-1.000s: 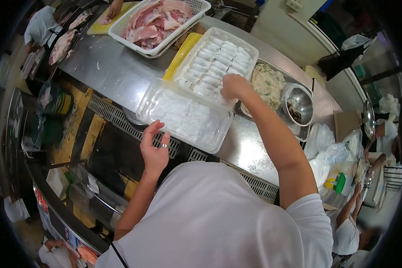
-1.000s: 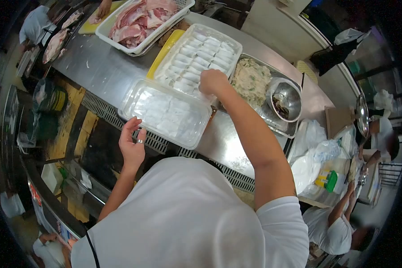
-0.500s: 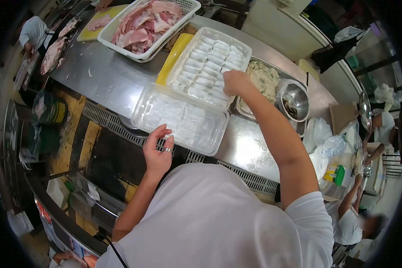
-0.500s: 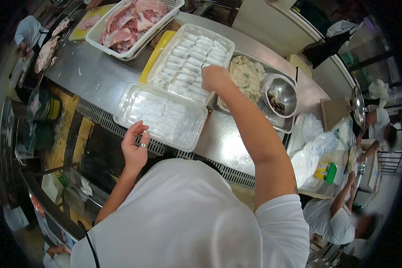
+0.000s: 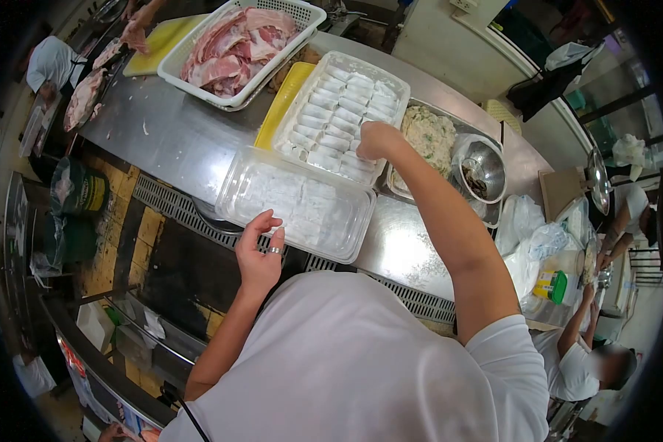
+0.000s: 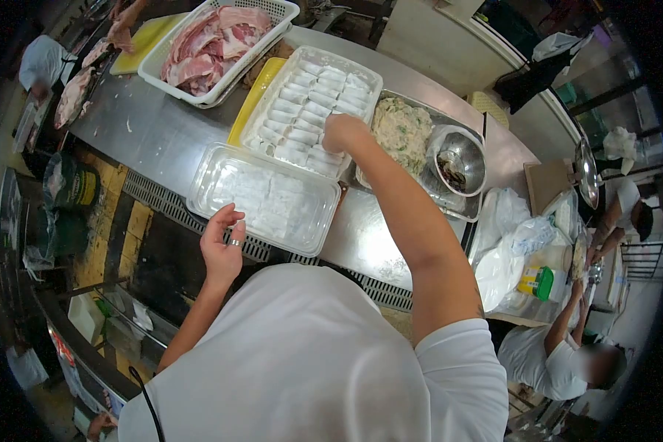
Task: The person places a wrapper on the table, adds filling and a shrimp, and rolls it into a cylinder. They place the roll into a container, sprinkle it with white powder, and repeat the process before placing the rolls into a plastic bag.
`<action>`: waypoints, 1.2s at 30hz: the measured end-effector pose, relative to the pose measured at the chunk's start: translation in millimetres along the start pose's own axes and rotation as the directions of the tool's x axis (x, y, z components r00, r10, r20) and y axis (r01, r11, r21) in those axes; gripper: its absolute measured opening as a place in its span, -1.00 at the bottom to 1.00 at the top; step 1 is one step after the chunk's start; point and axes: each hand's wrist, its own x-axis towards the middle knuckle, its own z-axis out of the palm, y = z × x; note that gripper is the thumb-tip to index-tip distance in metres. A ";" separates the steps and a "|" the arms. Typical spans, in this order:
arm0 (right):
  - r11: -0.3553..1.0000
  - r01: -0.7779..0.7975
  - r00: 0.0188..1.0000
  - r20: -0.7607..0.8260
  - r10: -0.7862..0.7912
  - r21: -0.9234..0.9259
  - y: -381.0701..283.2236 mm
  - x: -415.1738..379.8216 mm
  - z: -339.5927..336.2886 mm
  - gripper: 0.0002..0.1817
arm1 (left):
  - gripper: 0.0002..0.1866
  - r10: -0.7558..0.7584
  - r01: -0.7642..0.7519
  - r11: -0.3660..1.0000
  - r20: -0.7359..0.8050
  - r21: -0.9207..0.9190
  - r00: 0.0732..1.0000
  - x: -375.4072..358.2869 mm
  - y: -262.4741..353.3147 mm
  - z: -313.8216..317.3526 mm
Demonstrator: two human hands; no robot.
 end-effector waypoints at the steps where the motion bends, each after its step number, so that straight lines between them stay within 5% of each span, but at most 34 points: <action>1: 1.000 0.006 1.000 -0.006 -0.006 0.023 3.6 1.3 0.7 -0.46 | -0.60 -0.011 0.010 1.000 0.019 0.003 1.000 -0.1 0.5 -0.6; 8: 0.972 0.013 0.991 -0.135 0.019 0.236 4.8 11.1 -39.1 -0.46 | -0.60 0.058 -0.062 0.993 0.051 0.099 0.997 9.9 2.7 -2.7; 11: 0.841 -0.022 0.999 -0.019 0.038 0.540 4.2 1.6 -61.6 -0.45 | -0.60 0.108 -0.118 0.975 0.062 0.191 0.992 24.2 6.9 -3.0; 17: 0.964 0.180 0.969 0.131 -0.208 0.195 9.2 38.1 36.7 -0.44 | -0.61 0.103 -0.113 0.975 0.065 0.189 0.993 42.3 -5.3 3.1; 23: 0.909 0.070 0.953 0.242 -0.183 0.411 0.0 20.2 6.9 -0.47 | -0.61 0.096 -0.106 0.975 0.061 0.194 0.993 42.8 -10.7 8.7; 26: 0.872 0.050 0.983 0.132 -0.130 0.487 -11.4 -4.6 -45.2 -0.44 | -0.62 0.084 -0.093 0.977 0.056 0.193 0.995 41.6 -10.2 9.0; 29: 0.658 0.167 0.969 -0.246 0.029 0.734 -12.4 -0.7 -48.2 -0.42 | -0.63 0.074 -0.084 0.978 0.062 0.193 0.995 40.6 -11.9 8.6; 30: 0.613 0.174 0.966 -0.255 0.046 0.771 -10.8 5.0 -48.1 -0.44 | -0.63 0.071 -0.083 0.978 0.066 0.192 0.995 40.5 -12.3 8.8; 33: 0.911 0.018 0.998 0.047 -0.041 0.412 7.0 29.6 -34.6 -0.36 | -0.64 0.084 -0.095 0.980 0.069 0.173 0.994 41.7 -7.0 8.2; 36: 0.933 0.226 0.935 0.206 -0.288 0.279 4.5 28.3 26.2 -0.48 | -0.65 0.097 -0.103 0.983 0.051 0.151 0.994 43.4 -5.7 8.5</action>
